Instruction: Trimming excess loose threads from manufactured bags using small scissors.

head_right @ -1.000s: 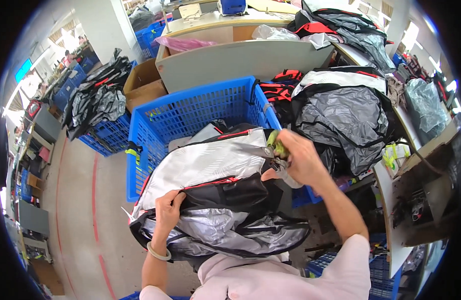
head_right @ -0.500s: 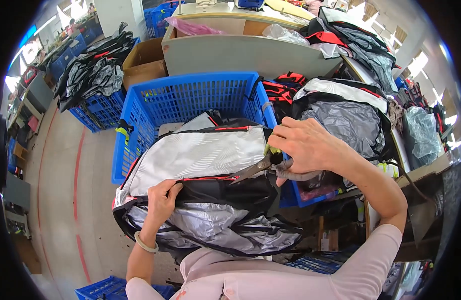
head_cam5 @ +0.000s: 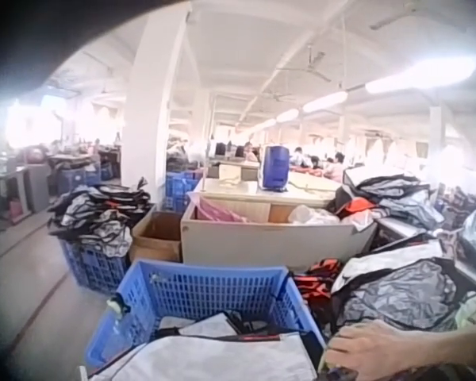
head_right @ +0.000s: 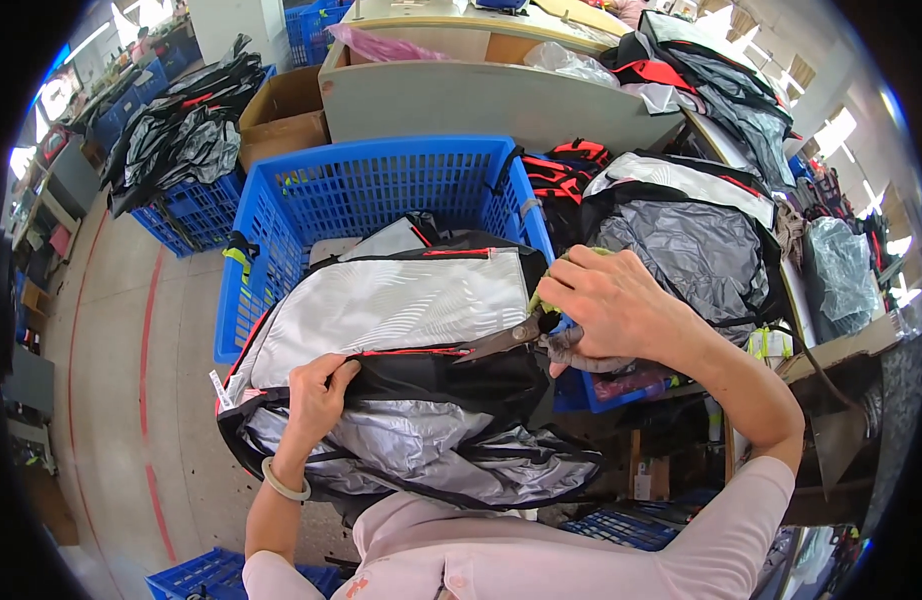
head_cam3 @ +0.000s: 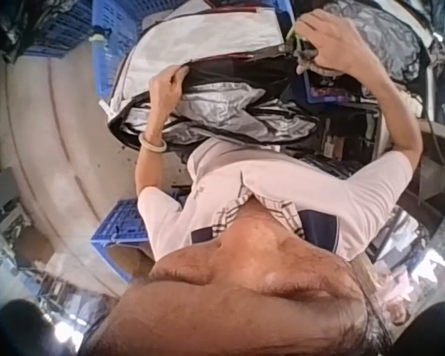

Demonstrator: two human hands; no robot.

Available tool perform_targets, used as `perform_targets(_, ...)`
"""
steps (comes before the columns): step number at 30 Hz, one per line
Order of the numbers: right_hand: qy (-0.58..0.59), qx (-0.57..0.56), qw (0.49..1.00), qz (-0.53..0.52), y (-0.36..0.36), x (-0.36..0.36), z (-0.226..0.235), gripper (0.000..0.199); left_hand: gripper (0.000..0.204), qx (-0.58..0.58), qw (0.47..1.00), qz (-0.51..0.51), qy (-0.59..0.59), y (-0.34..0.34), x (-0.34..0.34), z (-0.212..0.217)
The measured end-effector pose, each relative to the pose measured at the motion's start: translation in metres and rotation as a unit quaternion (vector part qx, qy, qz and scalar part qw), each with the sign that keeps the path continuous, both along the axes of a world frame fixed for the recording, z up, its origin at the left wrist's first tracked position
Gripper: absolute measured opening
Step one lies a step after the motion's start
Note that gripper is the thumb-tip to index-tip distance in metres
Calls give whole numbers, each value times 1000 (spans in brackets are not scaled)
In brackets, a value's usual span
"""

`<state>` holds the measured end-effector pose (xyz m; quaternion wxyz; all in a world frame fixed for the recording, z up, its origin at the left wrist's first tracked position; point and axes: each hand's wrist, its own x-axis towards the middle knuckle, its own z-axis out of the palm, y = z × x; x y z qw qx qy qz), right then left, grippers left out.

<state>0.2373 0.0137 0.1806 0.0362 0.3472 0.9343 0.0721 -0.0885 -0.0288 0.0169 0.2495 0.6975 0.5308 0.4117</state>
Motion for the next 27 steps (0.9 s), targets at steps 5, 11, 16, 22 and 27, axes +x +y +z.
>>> perform_targets(5,49,17,999,1,-5,6,-11,55,11,-19,1000,-1,8,1,1,0)
perform_targets(11,70,-6,997,-25,-7,15,-25,56,11,-12,1000,7,-2,-2,2,-1)
perform_targets(16,101,12,995,10,1,-3,-28,61,12,-13,1000,17,6,-3,0,-3)
perform_targets(22,24,-6,999,-28,-7,1,-26,64,11,24,1000,-4,6,9,11,-7)
perform_targets(27,-2,-112,990,-88,-5,2,-70,51,22,-8,998,18,52,8,-7,-41)
